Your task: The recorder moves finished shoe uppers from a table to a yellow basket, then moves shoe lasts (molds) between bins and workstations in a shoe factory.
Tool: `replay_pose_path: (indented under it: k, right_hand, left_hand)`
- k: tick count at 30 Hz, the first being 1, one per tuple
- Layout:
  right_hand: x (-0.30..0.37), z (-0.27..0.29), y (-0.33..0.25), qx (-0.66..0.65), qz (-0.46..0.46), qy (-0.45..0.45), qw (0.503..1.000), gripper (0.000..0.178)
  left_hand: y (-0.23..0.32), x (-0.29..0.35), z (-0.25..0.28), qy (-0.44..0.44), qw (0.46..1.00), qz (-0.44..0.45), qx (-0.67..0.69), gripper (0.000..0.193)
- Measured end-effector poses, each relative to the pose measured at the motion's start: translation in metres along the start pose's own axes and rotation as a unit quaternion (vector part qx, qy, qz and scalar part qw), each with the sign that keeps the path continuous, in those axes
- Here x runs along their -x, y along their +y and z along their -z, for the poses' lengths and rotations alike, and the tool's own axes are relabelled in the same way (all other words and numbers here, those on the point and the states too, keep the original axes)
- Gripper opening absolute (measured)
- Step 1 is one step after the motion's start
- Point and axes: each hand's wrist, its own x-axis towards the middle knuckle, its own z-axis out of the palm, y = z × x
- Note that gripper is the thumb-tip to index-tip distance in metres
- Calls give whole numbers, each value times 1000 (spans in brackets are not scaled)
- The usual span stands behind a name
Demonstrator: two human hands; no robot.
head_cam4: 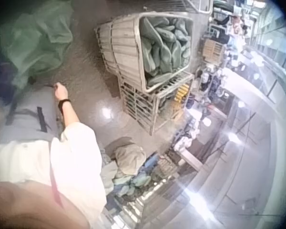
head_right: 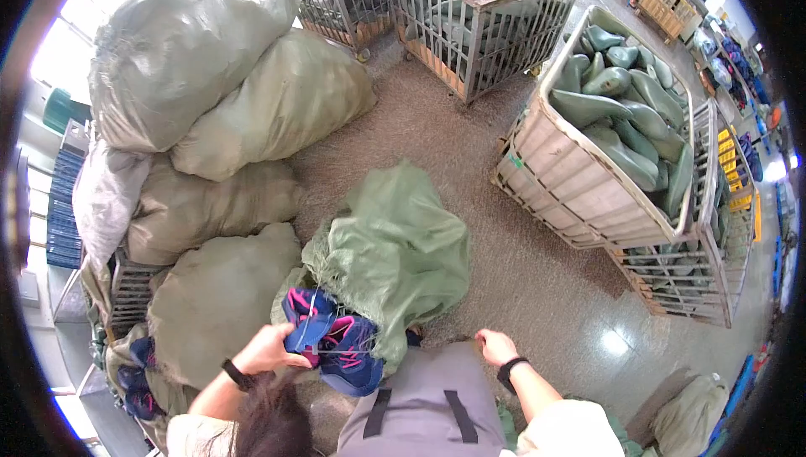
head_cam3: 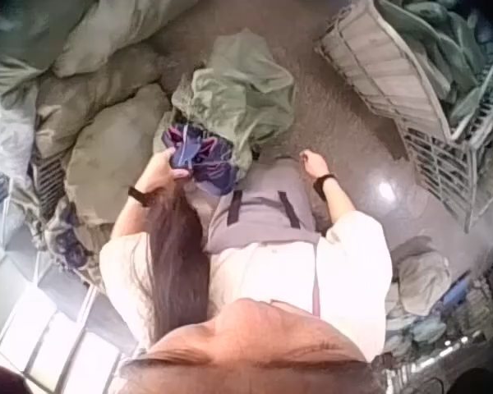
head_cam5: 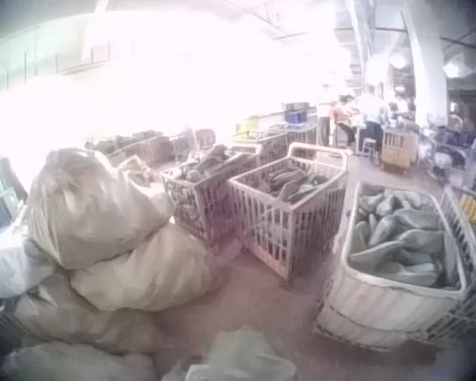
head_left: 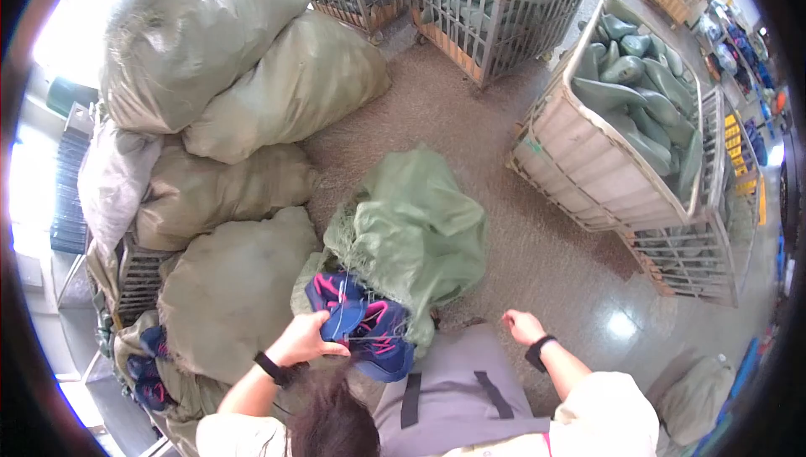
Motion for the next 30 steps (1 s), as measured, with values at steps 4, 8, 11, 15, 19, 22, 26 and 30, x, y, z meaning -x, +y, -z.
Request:
replay_pose_path:
  k: [4,8,11,15,19,22,26,30]
  right_hand:
    - [39,-17,3,-20,57,20,998,23]
    - [117,17,78,-96,134,62,984,31]
    - [148,-11,159,-251,109,96,957,21]
    - [214,0,246,-531,87,246,806,29]
    - [318,115,249,-530,213,418,706,33]
    - [339,140,301,-443,208,469,735,34]
    - [365,166,338,-333,56,399,853,30]
    - [397,244,318,-114,102,427,891,41]
  left_hand:
    - [169,88,89,122,981,-79,-128,60]
    - [335,145,61,286,917,-253,113,73]
    - [444,151,-3,232,921,-310,39,68]
    - [495,50,-149,56,958,-274,-57,41]
    - [607,49,-240,-76,995,-53,45,26]
    - [591,3,-279,-112,981,-68,144,27]
    - [612,-5,-315,-137,960,-45,240,21]
    - [649,-7,-306,-109,928,-117,336,21]
